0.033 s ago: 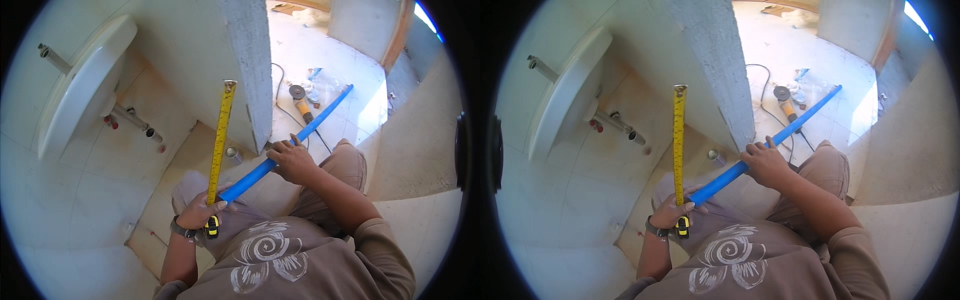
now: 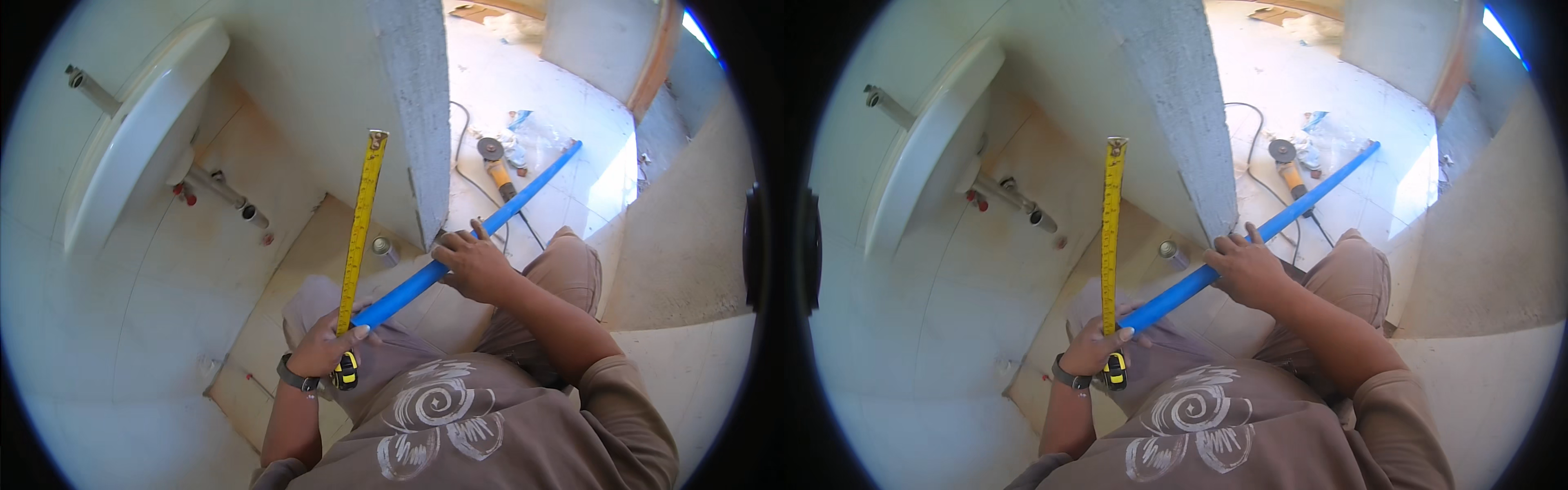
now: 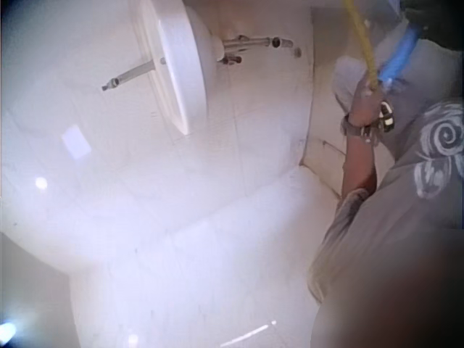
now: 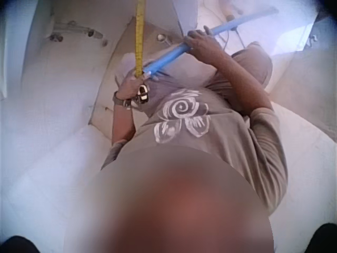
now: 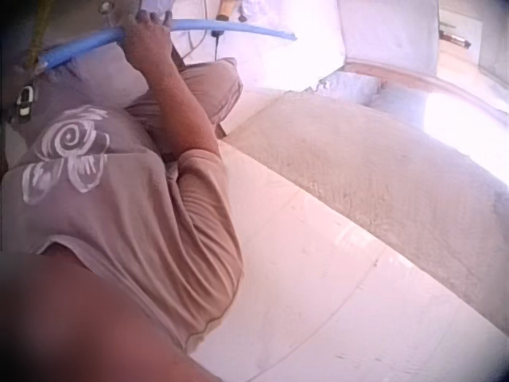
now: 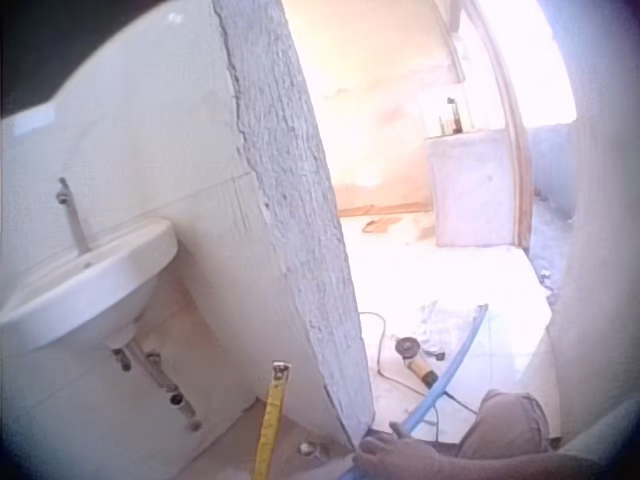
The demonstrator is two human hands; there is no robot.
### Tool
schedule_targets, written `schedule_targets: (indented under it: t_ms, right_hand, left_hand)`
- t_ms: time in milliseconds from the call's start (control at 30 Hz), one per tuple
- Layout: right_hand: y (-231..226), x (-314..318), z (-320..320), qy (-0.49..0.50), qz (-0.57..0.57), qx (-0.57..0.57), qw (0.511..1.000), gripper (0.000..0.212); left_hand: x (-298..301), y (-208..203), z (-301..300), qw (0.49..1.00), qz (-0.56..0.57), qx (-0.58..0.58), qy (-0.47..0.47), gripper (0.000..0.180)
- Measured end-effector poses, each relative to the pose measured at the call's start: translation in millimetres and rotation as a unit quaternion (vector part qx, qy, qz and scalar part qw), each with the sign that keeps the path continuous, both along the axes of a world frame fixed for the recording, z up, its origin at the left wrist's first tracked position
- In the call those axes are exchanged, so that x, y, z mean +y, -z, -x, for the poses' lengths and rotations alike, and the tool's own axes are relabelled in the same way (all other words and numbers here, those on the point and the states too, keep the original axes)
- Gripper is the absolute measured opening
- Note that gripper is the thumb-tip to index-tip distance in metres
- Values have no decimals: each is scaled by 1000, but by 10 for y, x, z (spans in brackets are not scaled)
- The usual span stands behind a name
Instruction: The person measures the distance under a sink using a tape measure, marks a blue PVC pipe, and cuts it with an angle grinder. The person handles the pipe and tools while seated on the floor.
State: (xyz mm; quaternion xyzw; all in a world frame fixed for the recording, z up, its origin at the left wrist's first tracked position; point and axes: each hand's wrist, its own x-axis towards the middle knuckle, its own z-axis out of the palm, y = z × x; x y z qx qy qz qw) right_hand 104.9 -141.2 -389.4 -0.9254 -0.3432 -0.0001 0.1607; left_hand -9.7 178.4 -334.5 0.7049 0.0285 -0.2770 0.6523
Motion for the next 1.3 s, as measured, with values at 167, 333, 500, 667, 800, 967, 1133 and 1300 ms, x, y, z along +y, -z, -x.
schedule_targets:
  t_ms: [167, 333, 500, 667, 800, 967, 1133, 1300]
  right_hand:
    - [3, 643, 5, -125, -30, 57, 990, 40]
    - [76, 1151, 227, -210, -49, 70, 974, 46]
    - [-54, 1131, 306, -208, -62, 142, 966, 65]
    - [-458, 978, 473, -251, -230, 367, 866, 79]
    - [-530, 966, 596, -191, -343, 497, 774, 82]
    - [-375, 612, 447, -113, -308, 413, 850, 69]
    - [-329, 22, 211, 1, -334, 484, 809, 59]
    - [-322, -62, 94, 28, -288, 374, 881, 45]
  left_hand:
    - [438, -334, 480, 970, -143, -19, -195, 53]
    - [641, -595, 874, 913, -284, -42, -288, 42]
    - [442, -910, 950, 909, -241, -95, -326, 41]
    - [-149, -745, 641, 939, -39, -126, -318, 56]
    - [-673, -184, 259, 889, 40, -190, -416, 58]
    - [-687, 200, 257, 841, -223, -375, -319, 53]
    - [-164, -90, 925, 742, -585, -319, 70, 63]
    - [252, -212, 1160, 876, -471, -98, 27, 51]
